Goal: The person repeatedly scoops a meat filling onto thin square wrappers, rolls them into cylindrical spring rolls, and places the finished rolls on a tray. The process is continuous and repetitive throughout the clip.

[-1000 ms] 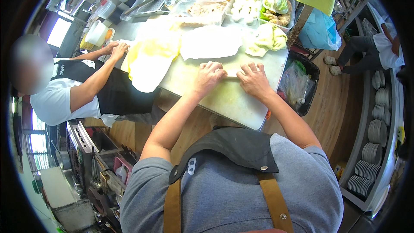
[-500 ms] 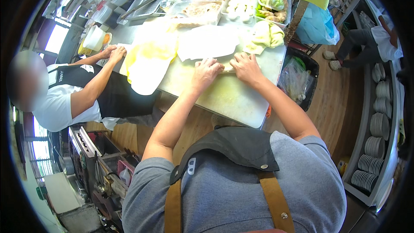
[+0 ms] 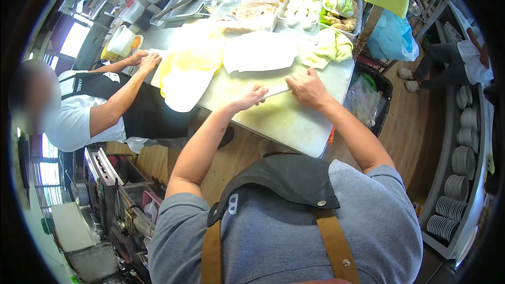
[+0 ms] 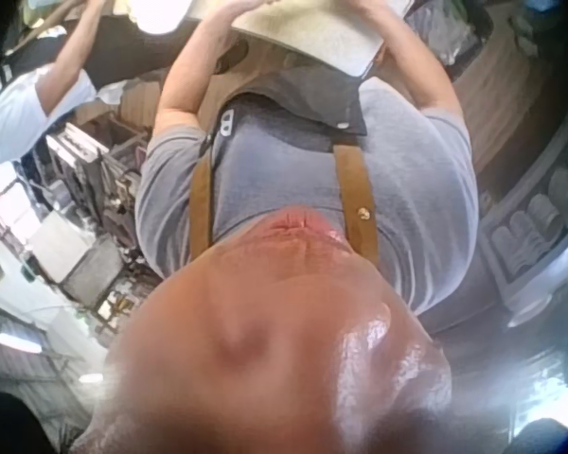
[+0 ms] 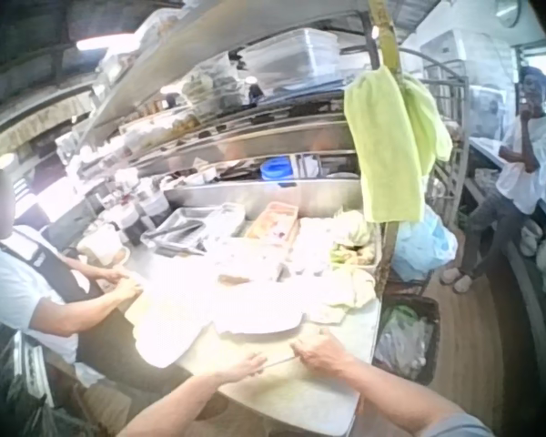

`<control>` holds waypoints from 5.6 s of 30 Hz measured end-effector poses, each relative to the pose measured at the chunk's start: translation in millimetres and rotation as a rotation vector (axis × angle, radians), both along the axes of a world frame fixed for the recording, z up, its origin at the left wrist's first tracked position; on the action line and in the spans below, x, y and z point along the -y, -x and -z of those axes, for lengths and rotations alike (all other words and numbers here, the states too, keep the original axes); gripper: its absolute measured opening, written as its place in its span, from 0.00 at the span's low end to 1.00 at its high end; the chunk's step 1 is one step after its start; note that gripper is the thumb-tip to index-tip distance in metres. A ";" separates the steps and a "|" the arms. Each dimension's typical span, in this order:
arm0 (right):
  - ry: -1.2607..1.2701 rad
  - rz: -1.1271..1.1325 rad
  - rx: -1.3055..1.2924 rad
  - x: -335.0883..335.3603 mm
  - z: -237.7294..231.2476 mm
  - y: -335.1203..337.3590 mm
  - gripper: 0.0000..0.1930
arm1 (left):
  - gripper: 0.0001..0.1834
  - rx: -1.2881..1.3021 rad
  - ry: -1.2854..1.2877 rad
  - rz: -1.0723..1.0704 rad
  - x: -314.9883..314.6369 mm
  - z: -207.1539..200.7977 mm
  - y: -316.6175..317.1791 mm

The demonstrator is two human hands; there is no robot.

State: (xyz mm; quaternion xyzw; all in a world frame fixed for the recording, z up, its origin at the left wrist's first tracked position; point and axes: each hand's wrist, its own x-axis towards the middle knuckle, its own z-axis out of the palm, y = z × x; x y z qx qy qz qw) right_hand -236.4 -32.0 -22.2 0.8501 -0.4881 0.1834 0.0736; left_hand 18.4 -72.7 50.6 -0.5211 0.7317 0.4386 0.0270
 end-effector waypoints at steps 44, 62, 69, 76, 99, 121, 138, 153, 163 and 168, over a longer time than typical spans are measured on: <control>-0.781 -0.348 1.861 -51.5 -177.0 -10.0 0.12 | 0.16 -0.720 -0.007 -0.146 -122.9 35.1 64.6; -1.154 -0.726 1.310 -217.5 -132.2 -360.9 0.17 | 0.16 -0.896 0.324 -0.755 -395.5 12.2 -205.2; -1.248 -0.632 0.854 -329.9 -91.9 -509.8 0.19 | 0.17 -0.483 0.647 -1.820 -627.6 196.6 -389.9; -1.244 -0.712 0.406 -373.4 -30.2 -537.1 0.14 | 0.23 0.446 0.467 -2.365 -876.6 202.8 -449.0; -0.774 -1.018 -0.058 -370.9 -68.7 -520.8 0.10 | 0.12 1.141 0.084 -1.973 -948.7 303.5 -525.0; -0.361 -0.118 0.650 -76.0 -1.3 -66.1 0.19 | 0.25 0.110 1.039 -0.885 -350.4 157.8 -315.7; -0.271 0.142 0.484 28.7 32.2 25.2 0.18 | 0.19 0.038 0.969 -0.813 -216.7 98.6 -148.6; -0.191 0.177 0.721 14.7 3.5 13.4 0.11 | 0.21 0.054 0.574 -0.502 69.1 4.4 -166.0; -0.218 0.238 0.707 11.0 0.1 9.9 0.10 | 0.16 0.065 0.569 -0.451 71.6 20.0 -171.1; -0.226 0.243 0.712 10.1 -5.6 9.0 0.10 | 0.16 0.052 0.554 -0.482 69.8 17.9 -165.5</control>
